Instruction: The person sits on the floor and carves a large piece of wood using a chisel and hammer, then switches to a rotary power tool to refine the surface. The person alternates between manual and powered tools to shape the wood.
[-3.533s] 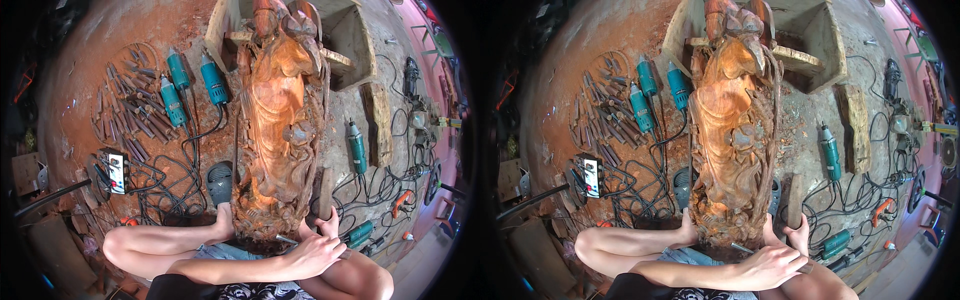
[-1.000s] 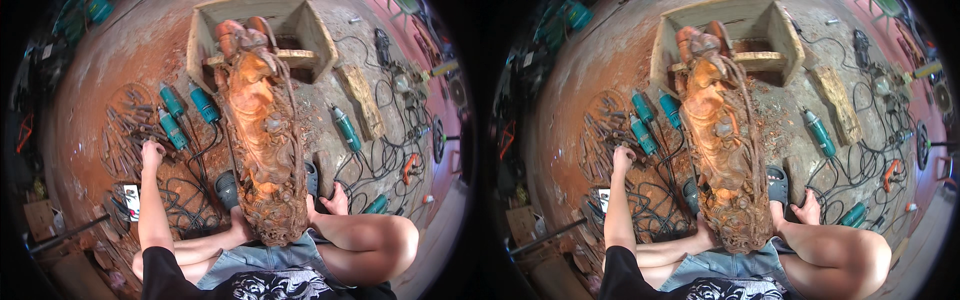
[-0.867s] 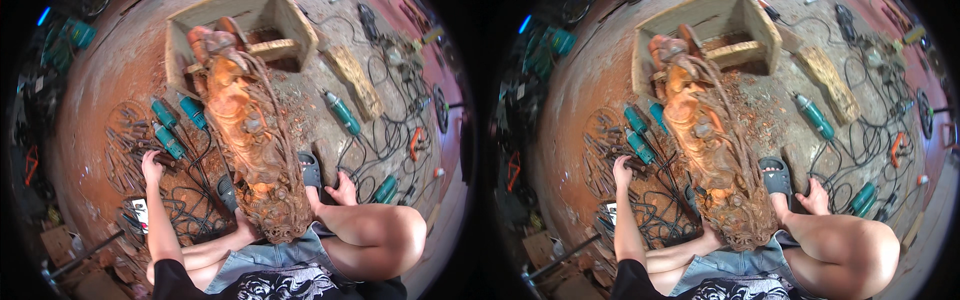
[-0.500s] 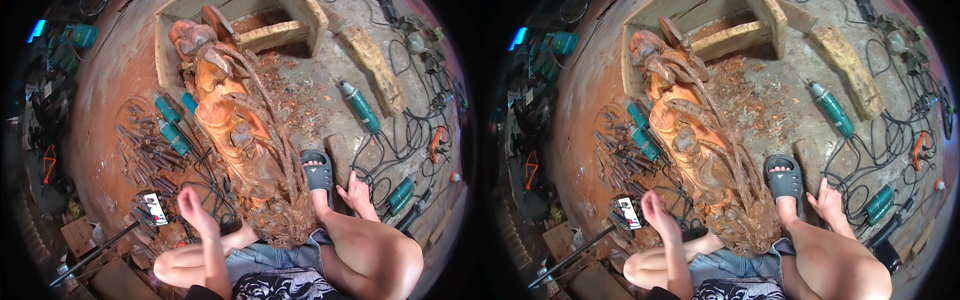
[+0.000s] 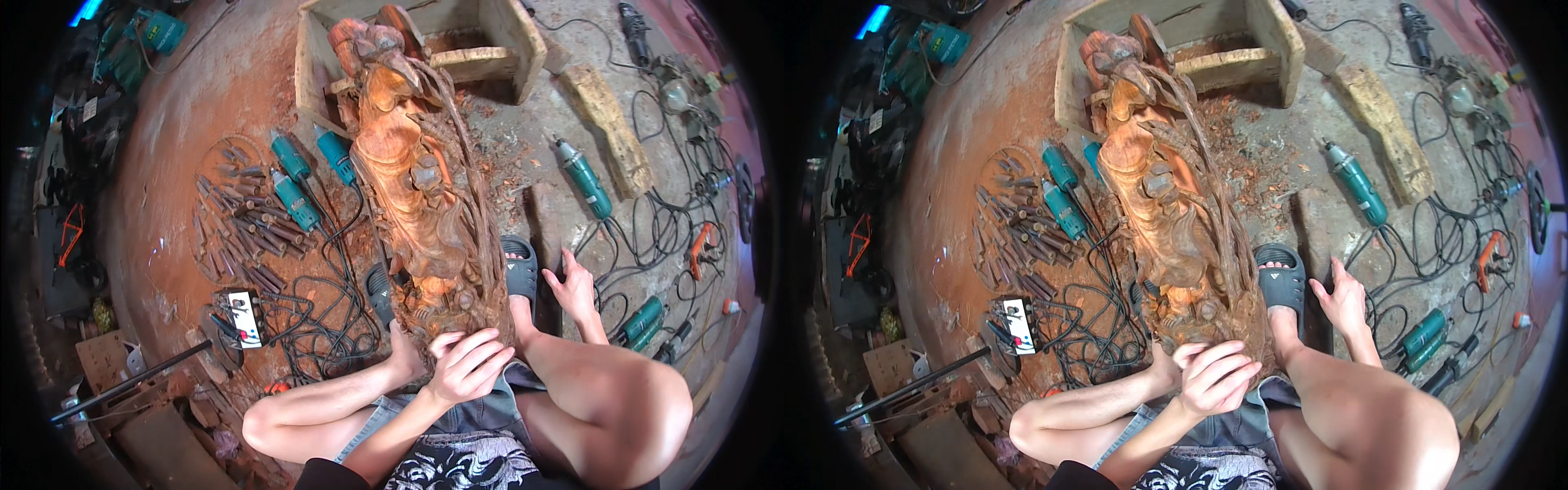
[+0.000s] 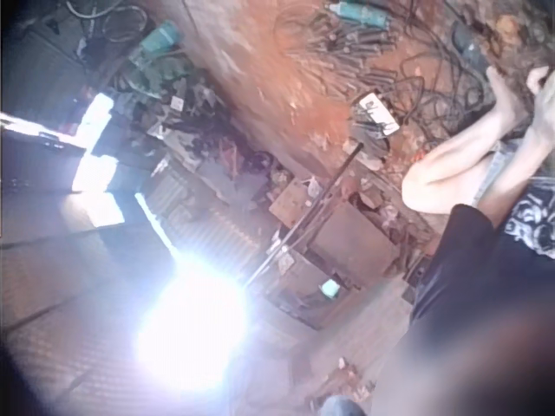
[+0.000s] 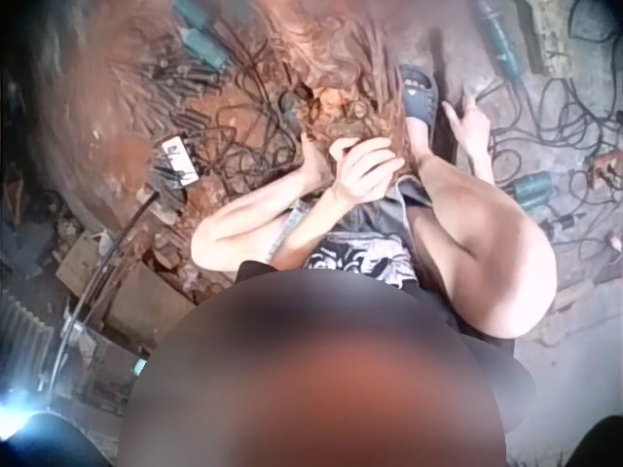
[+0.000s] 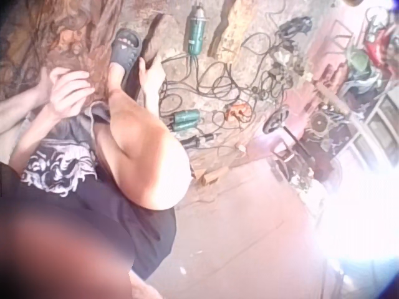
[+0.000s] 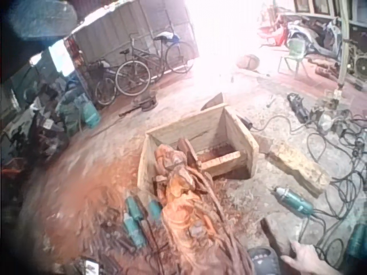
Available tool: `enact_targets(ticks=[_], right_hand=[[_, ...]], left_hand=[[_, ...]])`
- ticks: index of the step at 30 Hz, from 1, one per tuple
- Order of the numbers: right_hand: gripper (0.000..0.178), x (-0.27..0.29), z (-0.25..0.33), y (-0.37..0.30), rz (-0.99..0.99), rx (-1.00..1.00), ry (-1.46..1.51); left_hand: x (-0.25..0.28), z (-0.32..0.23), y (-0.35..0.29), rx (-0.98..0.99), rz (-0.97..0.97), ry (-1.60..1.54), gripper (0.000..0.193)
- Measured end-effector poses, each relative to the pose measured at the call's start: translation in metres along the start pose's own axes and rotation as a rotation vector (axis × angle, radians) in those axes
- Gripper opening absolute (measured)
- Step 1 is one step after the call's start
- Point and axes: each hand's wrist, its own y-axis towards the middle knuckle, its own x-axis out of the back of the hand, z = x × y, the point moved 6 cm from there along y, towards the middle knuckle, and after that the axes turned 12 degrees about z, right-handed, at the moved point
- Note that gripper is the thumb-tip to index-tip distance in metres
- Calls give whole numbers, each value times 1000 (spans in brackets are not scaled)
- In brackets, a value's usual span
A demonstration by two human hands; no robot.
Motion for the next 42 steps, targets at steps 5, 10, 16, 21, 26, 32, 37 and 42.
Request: enact_targets(ticks=[5, 10, 16, 21, 26, 32, 37, 42], right_hand=[[53, -9, 10, -22, -119, 236, -70], [51, -24, -44, -42, -119, 290, 65], [51, -31, -36, -28, -81, 301, 75], [50, -38, -38, -26, -77, 346, 87], [54, -42, -46, -23, -102, 284, 223], [65, -44, -32, -24, -205, 201, 122], [64, -35, -24, -14, -110, 127, 180], [41, -16, -14, -13, -413, 312, 300]], left_hand=[[1, 15, -2, -72, 60, -209, 29], [-18, 1, 17, -176, 20, -386, 23], [-28, -1, 12, -120, 5, -322, 17], [-29, 4, 3, -130, 77, -279, 20], [-29, 2, 13, -114, 80, -285, 17], [-16, 0, 20, -54, 56, -174, 13], [-15, -1, 23, -24, 90, -109, 16], [-19, -13, 28, -25, 154, -80, 16]])
